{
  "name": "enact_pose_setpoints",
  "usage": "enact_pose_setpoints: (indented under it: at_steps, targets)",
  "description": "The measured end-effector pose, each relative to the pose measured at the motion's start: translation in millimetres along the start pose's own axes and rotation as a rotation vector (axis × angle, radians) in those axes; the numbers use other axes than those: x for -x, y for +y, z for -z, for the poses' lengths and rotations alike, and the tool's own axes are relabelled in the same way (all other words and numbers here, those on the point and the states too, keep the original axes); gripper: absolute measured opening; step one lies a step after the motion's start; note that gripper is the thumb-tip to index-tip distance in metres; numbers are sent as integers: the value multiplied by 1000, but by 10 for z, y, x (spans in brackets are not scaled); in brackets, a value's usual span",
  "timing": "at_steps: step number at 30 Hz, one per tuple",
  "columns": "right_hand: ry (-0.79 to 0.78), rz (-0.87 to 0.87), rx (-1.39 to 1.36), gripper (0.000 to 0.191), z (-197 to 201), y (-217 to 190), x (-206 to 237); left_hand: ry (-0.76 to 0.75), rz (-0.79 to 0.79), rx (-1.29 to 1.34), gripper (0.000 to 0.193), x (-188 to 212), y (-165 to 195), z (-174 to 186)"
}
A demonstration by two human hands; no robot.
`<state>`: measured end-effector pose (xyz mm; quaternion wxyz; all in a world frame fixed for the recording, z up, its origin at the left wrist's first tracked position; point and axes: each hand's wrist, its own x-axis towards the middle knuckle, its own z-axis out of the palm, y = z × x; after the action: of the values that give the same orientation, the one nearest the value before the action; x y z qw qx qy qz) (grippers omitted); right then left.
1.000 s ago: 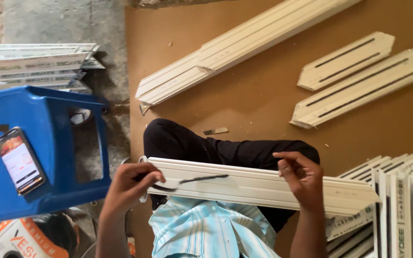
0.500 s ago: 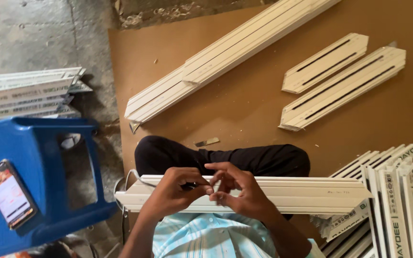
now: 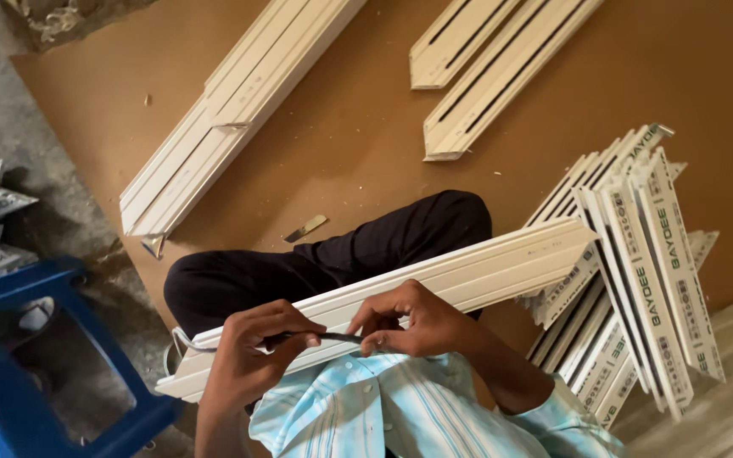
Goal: The person sits on the floor and inserts black rubber gaskets into the grooves of white window frame profiles. They handle the profiles one at a time, pressing the gasket into place and stacking the completed pieces.
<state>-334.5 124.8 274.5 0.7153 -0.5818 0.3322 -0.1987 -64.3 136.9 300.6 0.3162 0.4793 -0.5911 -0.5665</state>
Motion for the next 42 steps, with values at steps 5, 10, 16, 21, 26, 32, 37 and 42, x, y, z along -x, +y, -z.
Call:
enact_pose_setpoints:
  at_steps: [5, 10, 16, 21, 26, 32, 37, 42]
  targets:
    - [120, -6, 107, 20, 46, 116, 194, 3, 17, -38, 14, 80, -64, 51]
    - [316, 177, 178, 15, 164, 285, 606, 14, 153, -80, 15, 234, -135, -22]
    - [528, 61, 139, 15, 226, 382, 1073, 85, 246, -65, 17, 393, -181, -198]
    - [710, -198, 37, 11, 284, 603, 1334, 145, 396, -190, 18, 548, -333, -403]
    - [828, -45, 227, 10, 451, 845, 1554, 180, 347, -96, 19, 722, -572, -467]
    - [991, -231, 188, 11, 651, 1041, 1729, 249, 274, -34, 17, 895, -901, -444]
    - [1114, -195, -39, 12, 696, 1165, 1749, 281, 286, -117, 16, 939, -995, -491]
    - [1244, -215, -81, 12, 710, 1222, 1837, 346, 400, -277, 44, 825, -885, -461]
